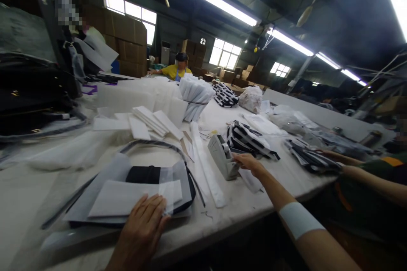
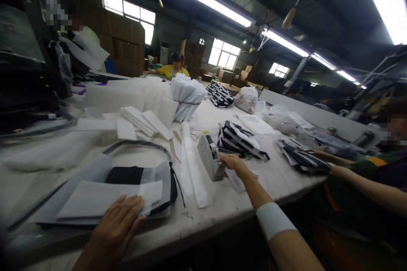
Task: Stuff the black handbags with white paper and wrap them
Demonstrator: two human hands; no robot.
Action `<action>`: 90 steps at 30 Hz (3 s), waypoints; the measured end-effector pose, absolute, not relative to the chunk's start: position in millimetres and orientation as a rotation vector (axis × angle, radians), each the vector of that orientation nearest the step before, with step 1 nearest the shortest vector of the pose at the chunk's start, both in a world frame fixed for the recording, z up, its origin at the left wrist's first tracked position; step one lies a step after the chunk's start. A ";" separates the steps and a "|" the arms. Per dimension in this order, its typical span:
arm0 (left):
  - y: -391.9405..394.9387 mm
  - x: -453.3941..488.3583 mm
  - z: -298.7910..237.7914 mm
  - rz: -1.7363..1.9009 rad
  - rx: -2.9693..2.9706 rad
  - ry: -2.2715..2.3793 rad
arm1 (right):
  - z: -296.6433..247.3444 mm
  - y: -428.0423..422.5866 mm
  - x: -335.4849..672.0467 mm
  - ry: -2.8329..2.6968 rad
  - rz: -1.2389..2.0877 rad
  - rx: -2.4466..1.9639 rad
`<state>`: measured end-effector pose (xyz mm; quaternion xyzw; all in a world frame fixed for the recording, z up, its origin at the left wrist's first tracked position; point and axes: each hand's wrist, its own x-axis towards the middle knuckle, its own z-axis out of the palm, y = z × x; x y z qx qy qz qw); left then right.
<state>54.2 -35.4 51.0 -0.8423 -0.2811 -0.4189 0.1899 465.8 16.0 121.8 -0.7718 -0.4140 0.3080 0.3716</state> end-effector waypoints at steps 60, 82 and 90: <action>-52.5 66.1 47.2 -1.318 -2.448 -1.231 | 157.1 85.5 163.3 -3.547 0.187 -0.900; -50.4 65.8 46.0 -1.309 -2.452 -1.206 | 118.6 108.2 242.6 -2.681 0.156 -1.348; -52.1 65.3 48.1 -1.276 -2.484 -1.197 | 118.9 8.0 199.1 -2.171 0.481 -1.089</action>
